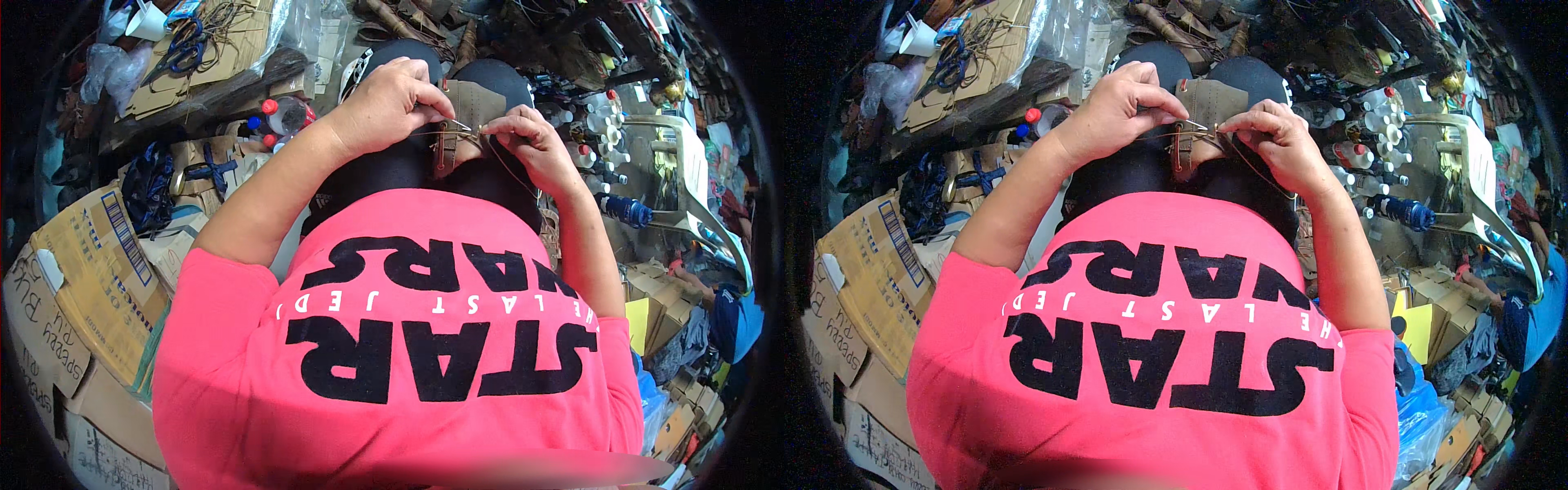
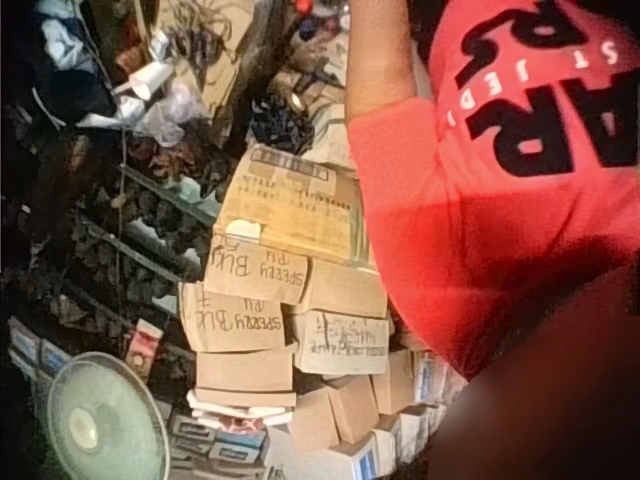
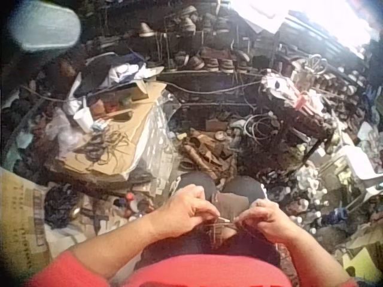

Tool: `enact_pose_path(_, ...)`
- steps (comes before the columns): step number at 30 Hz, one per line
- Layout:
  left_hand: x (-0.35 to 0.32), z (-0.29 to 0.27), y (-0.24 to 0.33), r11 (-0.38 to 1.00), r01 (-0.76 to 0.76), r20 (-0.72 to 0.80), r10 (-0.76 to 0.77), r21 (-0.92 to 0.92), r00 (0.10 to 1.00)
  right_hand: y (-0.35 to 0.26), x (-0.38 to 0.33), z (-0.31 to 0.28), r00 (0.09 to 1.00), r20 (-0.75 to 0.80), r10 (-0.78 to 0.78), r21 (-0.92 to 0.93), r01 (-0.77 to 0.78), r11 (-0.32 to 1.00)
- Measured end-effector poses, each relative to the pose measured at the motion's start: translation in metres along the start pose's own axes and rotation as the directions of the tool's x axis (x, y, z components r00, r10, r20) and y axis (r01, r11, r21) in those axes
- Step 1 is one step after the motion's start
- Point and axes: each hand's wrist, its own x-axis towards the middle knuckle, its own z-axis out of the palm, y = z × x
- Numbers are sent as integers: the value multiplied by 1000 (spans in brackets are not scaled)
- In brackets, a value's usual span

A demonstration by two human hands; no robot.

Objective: Stitching and assembling leather components for a shoe.

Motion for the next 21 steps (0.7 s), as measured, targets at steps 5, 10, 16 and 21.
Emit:
enact_pose_path(5,4,-2,4,1000,-13,40,12,25,999,7,2,2,1000,-2,10,19,-10,1000)
enact_pose_path(10,4,0,12,950,-215,24,215,226,976,10,3,1,999,40,13,31,-14,999)
enact_pose_path(16,-3,2,-5,993,-121,53,120,15,991,5,1,0,998,53,27,-7,-27,1000)
enact_pose_path(21,-4,6,-23,991,-25,105,39,-131,994,9,3,2,998,55,8,-6,-8,1000)
